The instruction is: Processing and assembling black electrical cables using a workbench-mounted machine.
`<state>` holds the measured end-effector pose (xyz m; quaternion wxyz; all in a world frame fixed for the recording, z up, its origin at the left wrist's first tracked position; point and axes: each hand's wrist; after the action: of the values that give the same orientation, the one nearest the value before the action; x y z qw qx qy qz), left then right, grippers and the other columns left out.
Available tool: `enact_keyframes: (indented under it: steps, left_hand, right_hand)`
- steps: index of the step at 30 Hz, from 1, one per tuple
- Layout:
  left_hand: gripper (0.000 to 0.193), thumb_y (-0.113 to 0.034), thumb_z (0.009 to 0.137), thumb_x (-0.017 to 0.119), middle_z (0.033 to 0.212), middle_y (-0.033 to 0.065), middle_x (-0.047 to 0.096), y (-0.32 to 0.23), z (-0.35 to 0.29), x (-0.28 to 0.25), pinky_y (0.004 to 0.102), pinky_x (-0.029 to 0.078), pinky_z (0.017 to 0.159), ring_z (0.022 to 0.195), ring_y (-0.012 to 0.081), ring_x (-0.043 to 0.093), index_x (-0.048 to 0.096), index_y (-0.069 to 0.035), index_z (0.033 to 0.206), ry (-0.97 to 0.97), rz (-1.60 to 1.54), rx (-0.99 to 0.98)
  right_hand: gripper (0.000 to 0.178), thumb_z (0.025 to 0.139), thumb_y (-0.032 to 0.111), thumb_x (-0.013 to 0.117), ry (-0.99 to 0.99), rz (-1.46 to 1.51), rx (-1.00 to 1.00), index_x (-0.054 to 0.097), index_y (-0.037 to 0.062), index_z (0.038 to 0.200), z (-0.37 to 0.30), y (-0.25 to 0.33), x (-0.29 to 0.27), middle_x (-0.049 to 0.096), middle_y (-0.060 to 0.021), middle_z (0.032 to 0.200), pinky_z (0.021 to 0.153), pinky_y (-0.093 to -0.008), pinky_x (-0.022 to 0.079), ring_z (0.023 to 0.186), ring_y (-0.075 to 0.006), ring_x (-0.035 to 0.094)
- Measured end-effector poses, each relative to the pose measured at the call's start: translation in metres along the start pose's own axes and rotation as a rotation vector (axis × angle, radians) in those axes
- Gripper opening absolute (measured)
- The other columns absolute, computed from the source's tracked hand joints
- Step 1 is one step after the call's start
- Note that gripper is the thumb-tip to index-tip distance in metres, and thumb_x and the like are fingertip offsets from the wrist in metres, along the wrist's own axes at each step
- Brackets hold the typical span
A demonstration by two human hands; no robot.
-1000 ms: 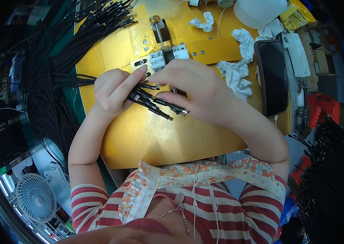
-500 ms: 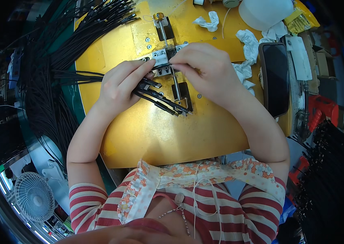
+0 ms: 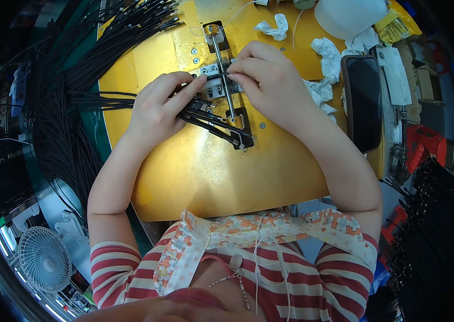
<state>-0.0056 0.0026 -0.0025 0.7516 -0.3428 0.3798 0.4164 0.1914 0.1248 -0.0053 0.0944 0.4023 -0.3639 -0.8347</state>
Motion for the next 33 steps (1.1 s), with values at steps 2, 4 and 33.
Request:
enact_keyframes:
  steps: [2,4,33]
  left_hand:
    - [0.044,-0.001,0.065,0.067,0.095,0.0067,0.058,-0.001,0.001,0.001,0.0309,0.05,0.064,0.075,0.0207,0.059,0.065,-0.004,0.109,-0.002,0.003,0.005]
    - [0.043,-0.001,0.066,0.066,0.095,0.0066,0.058,-0.001,0.001,0.001,0.0307,0.05,0.063,0.075,0.0205,0.059,0.066,-0.004,0.109,-0.005,0.004,0.009]
    - [0.047,0.004,0.063,0.068,0.08,0.0076,0.062,0.001,0.007,-0.018,0.0324,0.05,0.064,0.071,0.0232,0.06,0.067,-0.005,0.109,-0.018,-0.086,-0.055]
  right_hand:
    - [0.006,0.081,0.003,0.066,0.001,-0.003,-0.001,0.064,-0.0009,0.086,-0.001,-0.002,0.001,0.057,-0.0092,0.084,0.07,-0.0337,0.047,0.079,-0.0264,0.059]
    - [0.007,0.081,0.003,0.066,0.005,-0.006,-0.002,0.064,-0.0007,0.086,-0.001,-0.002,0.001,0.057,-0.0094,0.085,0.07,-0.0337,0.047,0.08,-0.0264,0.058]
    - [0.022,0.074,0.002,0.069,-0.02,-0.142,-0.215,0.066,0.002,0.095,-0.007,0.004,-0.009,0.058,-0.0086,0.086,0.073,-0.0364,0.048,0.081,-0.0261,0.059]
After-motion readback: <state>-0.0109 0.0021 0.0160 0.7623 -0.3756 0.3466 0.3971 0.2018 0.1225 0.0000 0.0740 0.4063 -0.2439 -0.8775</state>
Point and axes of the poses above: each hand's wrist, its own z-axis towards the middle knuckle, its own x-axis out of the palm, y = z × x
